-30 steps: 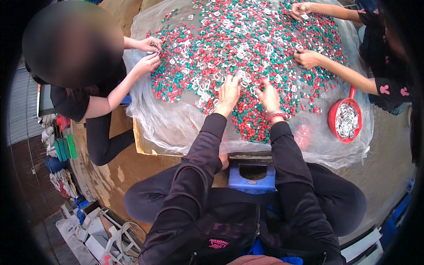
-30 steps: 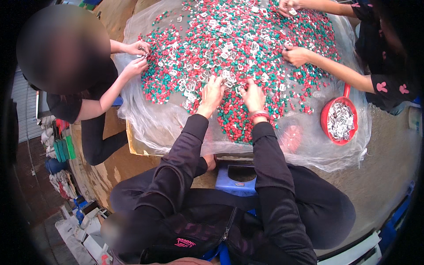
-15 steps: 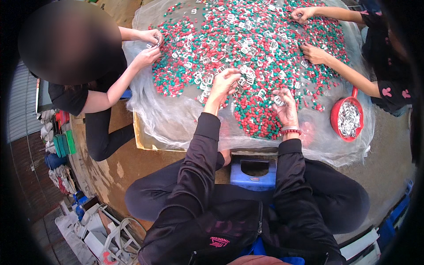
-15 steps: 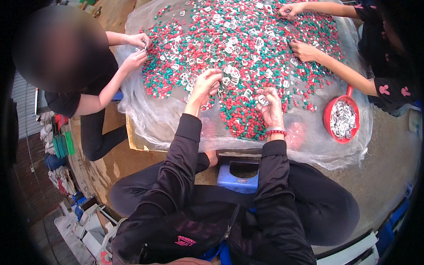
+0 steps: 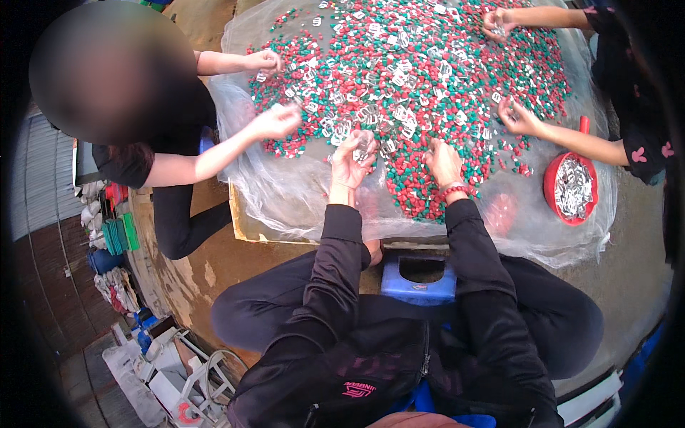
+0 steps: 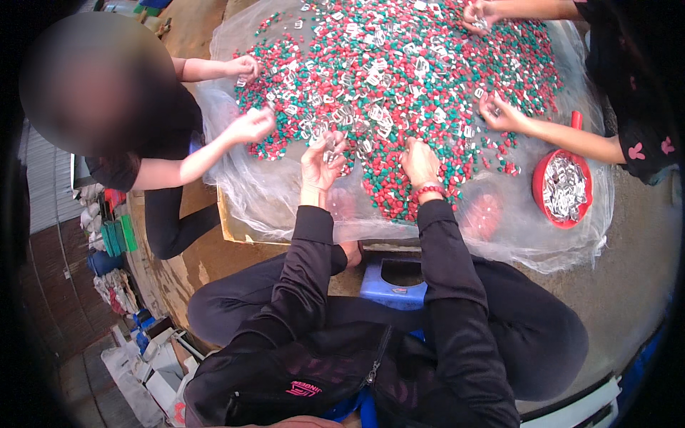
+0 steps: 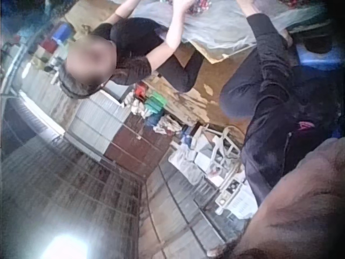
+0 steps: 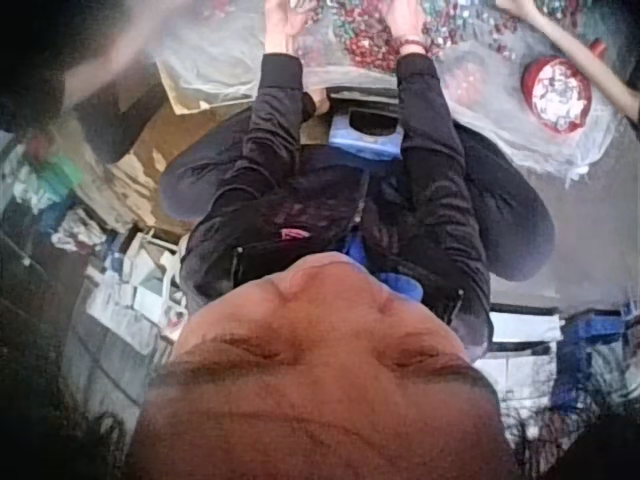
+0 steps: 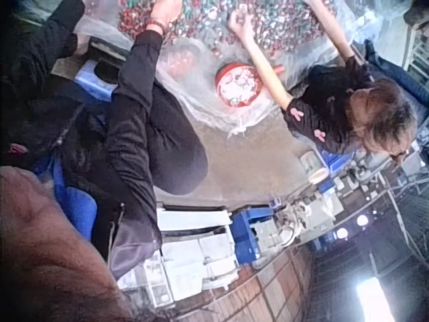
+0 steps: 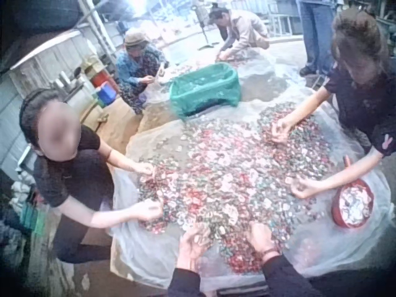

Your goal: The person sits cross-legged at a table and sorts a large pile of red, green, and white plastic bottle caps by hand. They pick individual caps from the pile and place them into a red dustpan held by a coworker.

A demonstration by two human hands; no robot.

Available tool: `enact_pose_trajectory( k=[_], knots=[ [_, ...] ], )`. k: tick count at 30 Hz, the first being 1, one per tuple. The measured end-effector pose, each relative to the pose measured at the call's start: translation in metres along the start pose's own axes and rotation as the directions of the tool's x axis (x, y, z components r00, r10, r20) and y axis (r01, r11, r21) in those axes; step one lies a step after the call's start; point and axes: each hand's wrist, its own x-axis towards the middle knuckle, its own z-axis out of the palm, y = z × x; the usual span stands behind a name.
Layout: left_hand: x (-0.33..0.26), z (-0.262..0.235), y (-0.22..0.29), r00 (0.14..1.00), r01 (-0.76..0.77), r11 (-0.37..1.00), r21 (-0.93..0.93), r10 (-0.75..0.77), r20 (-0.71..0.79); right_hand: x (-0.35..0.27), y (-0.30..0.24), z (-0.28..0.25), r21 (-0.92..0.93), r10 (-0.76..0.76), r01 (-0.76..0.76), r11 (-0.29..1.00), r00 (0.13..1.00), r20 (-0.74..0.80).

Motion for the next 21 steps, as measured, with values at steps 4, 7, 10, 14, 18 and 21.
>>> enact_pose_trajectory(
  k=[4,7,10,14,18,21],
  knots=[
    [-0.005,0.005,-0.004,0.980,-0.077,0.997,-0.007,0.075,-0.183,-0.010,0.005,-0.006,0.739,0.098,-0.086,0.668,0.995,0.026],
    [-0.003,0.018,-0.026,0.980,0.075,0.969,0.236,-0.028,-0.196,-0.018,0.020,-0.017,0.940,0.287,-0.226,0.254,0.946,0.150],
    [-0.010,0.034,-0.071,0.935,0.306,0.900,0.310,-0.223,-0.275,-0.021,0.038,-0.027,0.929,0.390,-0.211,0.302,0.917,0.082],
    [-0.031,0.034,-0.096,0.949,-0.011,0.999,-0.040,-0.002,-0.316,-0.023,0.040,-0.038,0.964,0.416,-0.229,0.133,0.896,0.155],
    [-0.064,0.022,-0.053,0.805,-0.412,0.910,-0.033,0.347,-0.481,-0.032,0.014,-0.052,0.966,0.151,-0.228,-0.124,0.958,0.245],
    [-0.072,0.021,-0.004,0.712,-0.564,0.825,0.032,0.506,-0.488,-0.038,-0.014,-0.063,0.911,-0.087,-0.292,-0.292,0.956,0.279]
  ],
)
